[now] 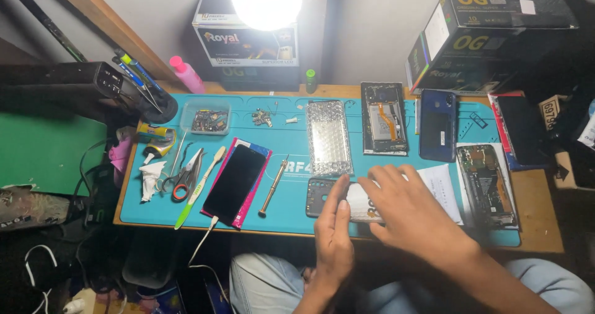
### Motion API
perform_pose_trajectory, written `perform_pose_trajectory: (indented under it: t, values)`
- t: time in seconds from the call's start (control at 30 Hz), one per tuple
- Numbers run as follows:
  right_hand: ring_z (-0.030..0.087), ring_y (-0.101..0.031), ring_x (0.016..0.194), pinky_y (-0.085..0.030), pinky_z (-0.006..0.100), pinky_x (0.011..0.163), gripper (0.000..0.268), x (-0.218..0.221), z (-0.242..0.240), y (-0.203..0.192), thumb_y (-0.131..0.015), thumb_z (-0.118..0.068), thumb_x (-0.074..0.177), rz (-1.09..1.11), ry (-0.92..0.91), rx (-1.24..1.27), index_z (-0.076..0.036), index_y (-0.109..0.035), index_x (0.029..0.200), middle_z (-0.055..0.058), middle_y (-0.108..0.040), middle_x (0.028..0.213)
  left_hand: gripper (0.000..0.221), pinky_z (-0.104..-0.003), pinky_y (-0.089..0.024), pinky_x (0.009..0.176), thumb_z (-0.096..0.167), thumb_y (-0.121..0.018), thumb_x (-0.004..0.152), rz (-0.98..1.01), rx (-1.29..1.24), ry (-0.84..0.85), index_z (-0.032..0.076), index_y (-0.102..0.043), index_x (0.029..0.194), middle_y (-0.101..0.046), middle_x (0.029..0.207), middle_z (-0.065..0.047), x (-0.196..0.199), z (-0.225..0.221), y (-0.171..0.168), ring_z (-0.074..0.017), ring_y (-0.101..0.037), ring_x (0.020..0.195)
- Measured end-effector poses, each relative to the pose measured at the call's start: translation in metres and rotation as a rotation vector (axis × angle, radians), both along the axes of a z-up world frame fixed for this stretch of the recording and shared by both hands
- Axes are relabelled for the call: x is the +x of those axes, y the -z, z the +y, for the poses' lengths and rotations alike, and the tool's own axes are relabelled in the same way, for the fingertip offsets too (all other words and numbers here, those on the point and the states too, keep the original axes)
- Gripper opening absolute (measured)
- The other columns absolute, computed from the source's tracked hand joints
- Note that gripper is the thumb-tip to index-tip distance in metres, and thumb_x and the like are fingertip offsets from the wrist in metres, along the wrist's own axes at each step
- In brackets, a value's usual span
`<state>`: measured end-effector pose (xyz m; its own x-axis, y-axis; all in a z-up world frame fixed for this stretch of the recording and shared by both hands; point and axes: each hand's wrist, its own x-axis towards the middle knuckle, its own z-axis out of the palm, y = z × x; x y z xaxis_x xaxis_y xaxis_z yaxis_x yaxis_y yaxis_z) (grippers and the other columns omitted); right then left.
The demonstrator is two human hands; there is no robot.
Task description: The person handles various smartphone parts and tools on a workbench. They unpack a new back cover, remove bubble wrap, and use a toothbrush to clean the interior of a phone chassis before handling the internal components.
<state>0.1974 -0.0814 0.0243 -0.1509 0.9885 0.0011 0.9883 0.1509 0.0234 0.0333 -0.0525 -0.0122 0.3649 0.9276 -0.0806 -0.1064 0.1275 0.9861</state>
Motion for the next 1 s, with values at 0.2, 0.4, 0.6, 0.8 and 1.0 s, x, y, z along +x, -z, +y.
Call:
perform_pose_trajectory:
  t: [0.2,0.4,0.6,0.8,1.0]
  values:
    - [0.031,-0.059,0.093,-0.046,0.047,0.081,0.039,-0.021,0.016,0.002,-0.081,-0.029,0.072,-0.203,-0.015,-0.084,-0.014,-0.065,0.105,0.008,-0.062,0.1,0.054,-0.037,-0.039,0.126,0.027,-0.043,0.107,0.049,-0.01,-0.001,0.002,-0.056,0.154,-0.062,0.16,-0.015,0.001,-0.002,0.007,-0.025,-0.053,0.153]
    - [0.033,-0.06,0.09,-0.045,0.048,0.079,0.029,-0.017,0.016,0.006,-0.076,-0.025,0.071,-0.182,0.008,-0.08,-0.015,-0.066,0.096,0.008,-0.062,0.095,0.054,-0.039,-0.042,0.123,0.027,-0.045,0.108,0.058,0.03,-0.024,0.003,-0.057,0.154,-0.063,0.158,-0.016,-0.002,-0.002,0.007,-0.0272,-0.056,0.15]
    - [0.029,-0.07,0.104,-0.049,0.045,0.087,0.05,-0.012,0.032,-0.06,-0.072,-0.066,0.086,0.166,0.395,-0.547,-0.025,-0.073,0.115,0.002,-0.076,0.106,0.069,-0.056,-0.035,0.134,0.021,-0.05,0.111,0.127,0.511,-0.101,0.002,-0.018,0.169,-0.033,0.173,-0.033,-0.028,-0.011,-0.007,-0.0494,-0.036,0.164]
    - [0.016,-0.066,0.088,-0.046,0.033,0.078,0.043,-0.007,0.052,-0.093,-0.07,-0.061,0.09,0.402,0.575,-0.814,-0.019,-0.077,0.098,-0.002,-0.078,0.097,0.069,-0.074,-0.018,0.135,0.057,-0.04,0.116,0.353,0.743,0.096,0.02,-0.024,0.173,-0.003,0.182,-0.033,-0.036,-0.011,0.006,-0.0628,-0.005,0.17]
    - [0.016,-0.059,0.077,-0.043,0.032,0.071,0.033,0.003,0.06,-0.079,-0.075,-0.046,0.088,0.497,0.546,-0.88,-0.013,-0.076,0.088,0.001,-0.072,0.085,0.077,-0.073,-0.012,0.132,0.062,-0.042,0.111,0.415,0.632,0.136,0.023,-0.02,0.174,0.003,0.182,-0.031,-0.039,-0.011,0.0,-0.0583,0.002,0.17]
